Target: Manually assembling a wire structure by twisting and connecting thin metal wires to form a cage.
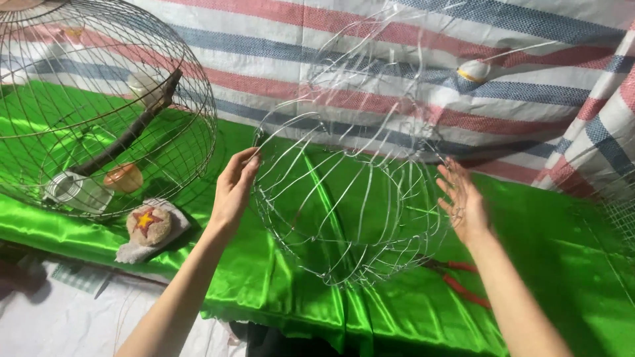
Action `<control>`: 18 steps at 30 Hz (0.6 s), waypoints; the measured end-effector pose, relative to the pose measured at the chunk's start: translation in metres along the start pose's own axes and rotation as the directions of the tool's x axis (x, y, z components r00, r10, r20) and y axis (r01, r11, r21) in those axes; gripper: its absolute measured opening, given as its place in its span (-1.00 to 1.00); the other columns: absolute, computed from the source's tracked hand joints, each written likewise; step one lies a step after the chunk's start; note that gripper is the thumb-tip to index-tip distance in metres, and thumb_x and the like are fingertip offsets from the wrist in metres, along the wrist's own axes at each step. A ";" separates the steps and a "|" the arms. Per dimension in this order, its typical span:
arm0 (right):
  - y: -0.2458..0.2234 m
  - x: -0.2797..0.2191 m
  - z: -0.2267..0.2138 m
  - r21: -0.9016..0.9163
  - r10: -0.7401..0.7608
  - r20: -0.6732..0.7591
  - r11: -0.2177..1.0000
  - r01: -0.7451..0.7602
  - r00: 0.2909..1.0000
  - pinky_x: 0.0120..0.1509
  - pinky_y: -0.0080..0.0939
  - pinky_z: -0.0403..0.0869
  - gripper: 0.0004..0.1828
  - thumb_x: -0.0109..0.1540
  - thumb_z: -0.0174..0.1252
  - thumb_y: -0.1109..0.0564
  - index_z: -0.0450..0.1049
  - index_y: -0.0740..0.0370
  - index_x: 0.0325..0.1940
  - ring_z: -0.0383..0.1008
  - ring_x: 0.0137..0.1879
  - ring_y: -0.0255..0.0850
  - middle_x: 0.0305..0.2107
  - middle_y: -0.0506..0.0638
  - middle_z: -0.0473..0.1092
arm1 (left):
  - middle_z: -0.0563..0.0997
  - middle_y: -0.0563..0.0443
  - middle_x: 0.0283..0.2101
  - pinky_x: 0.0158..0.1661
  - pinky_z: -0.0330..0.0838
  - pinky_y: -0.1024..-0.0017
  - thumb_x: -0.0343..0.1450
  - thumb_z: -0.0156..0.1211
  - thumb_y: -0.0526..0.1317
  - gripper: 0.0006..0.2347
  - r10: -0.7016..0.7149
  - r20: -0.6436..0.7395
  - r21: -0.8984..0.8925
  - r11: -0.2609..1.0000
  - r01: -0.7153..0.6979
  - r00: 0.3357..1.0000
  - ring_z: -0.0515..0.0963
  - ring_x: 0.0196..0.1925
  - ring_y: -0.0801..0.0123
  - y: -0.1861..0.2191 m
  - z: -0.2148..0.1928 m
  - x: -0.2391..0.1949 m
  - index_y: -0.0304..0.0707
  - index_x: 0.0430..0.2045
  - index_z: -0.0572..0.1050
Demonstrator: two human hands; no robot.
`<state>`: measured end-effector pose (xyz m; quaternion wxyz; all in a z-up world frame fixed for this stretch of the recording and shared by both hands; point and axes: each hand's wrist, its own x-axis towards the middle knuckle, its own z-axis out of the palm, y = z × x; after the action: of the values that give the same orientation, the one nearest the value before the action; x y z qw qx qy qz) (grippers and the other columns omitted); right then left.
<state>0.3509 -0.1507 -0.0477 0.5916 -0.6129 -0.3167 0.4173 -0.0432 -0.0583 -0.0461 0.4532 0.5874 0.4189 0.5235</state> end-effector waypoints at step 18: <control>0.035 0.000 -0.029 -0.008 -0.069 -0.068 0.998 0.068 0.995 0.59 0.35 -0.19 -0.18 0.37 -0.53 -0.45 -0.03 -0.05 0.59 -0.21 0.61 0.23 0.51 0.27 -0.12 | 0.05 -0.55 0.46 0.34 -0.25 -0.48 0.48 -0.02 0.13 -0.36 -0.064 0.117 -0.044 0.997 0.069 0.991 -0.06 0.51 -0.45 -0.026 -0.006 -0.005 -0.09 0.47 0.07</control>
<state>0.3729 -0.1672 -0.0840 0.6143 -0.6172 -0.3183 0.3747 -0.0502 -0.0564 -0.0725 0.5078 0.5916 0.3986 0.4830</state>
